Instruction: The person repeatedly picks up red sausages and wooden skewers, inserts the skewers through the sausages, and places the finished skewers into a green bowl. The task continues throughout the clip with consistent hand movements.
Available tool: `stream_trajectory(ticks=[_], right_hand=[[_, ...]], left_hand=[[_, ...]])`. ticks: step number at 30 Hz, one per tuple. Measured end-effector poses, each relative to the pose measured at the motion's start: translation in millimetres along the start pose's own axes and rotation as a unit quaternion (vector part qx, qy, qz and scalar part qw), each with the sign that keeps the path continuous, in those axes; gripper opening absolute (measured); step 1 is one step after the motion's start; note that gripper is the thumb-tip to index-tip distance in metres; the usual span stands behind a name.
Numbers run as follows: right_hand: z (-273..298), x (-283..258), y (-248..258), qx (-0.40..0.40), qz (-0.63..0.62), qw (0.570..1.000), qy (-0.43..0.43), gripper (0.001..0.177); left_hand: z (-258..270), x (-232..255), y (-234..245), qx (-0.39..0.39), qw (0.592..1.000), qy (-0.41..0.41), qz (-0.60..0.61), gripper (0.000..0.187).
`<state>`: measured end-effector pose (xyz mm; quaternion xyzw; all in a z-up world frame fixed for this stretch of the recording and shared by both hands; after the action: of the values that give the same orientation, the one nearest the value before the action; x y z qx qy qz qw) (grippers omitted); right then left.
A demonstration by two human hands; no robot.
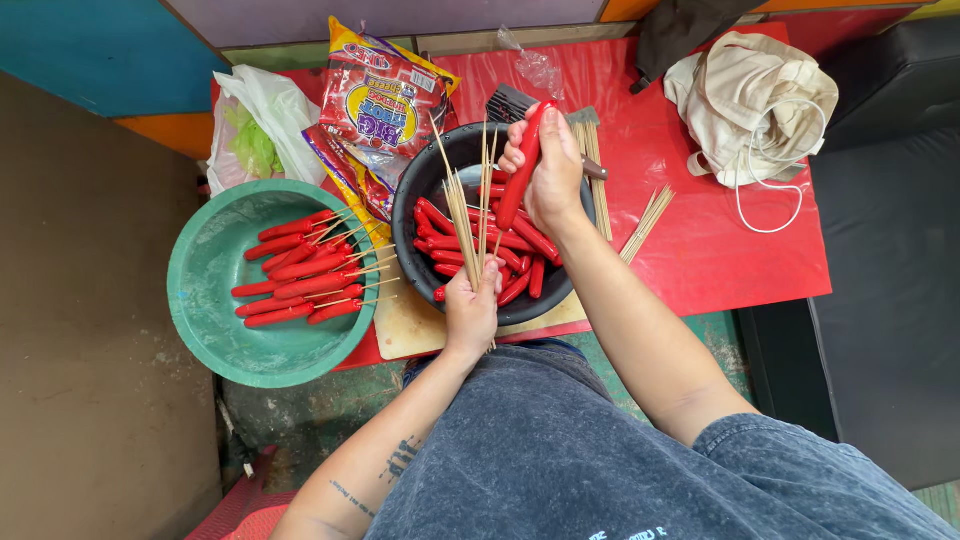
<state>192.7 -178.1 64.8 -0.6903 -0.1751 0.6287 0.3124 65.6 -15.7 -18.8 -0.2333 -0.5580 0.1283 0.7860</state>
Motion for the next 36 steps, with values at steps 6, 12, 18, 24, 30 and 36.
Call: stream_trajectory(ticks=[6,12,18,24,30,36], right_hand=[[4,4,-6,-0.001,-0.008,1.000,-0.013,0.026],[15,14,-9,0.003,-0.009,1.000,-0.023,0.027],[17,17,-11,-0.007,-0.003,1.000,-0.024,0.029],[14,17,-11,-0.004,0.013,1.000,-0.025,0.029],[31,43,-17,-0.029,0.115,0.987,-0.105,0.038],[28,76,-34,-0.053,0.225,0.964,-0.130,0.039]], left_hand=[[5,7,-3,0.008,1.000,0.023,-0.003,0.021],[-1,8,-4,0.015,1.000,0.007,-0.007,0.022],[-1,9,-3,0.010,1.000,-0.013,-0.007,0.021],[-6,14,-4,0.001,1.000,-0.010,-0.004,0.020],[-13,16,6,0.007,0.999,0.013,0.045,0.020],[-16,21,52,0.067,0.996,-0.052,-0.028,0.031]])
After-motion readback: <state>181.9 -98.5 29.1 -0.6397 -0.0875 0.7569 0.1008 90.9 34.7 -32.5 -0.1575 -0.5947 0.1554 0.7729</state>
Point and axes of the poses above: each hand's wrist, its own z-axis away from the middle knuckle, its own y-axis out of the back of the hand, x = y × z, the point moved 7 cm from there along -z, towards the middle knuckle, and after that the axes turned 7 degrees about z, right-handed, at the moved point
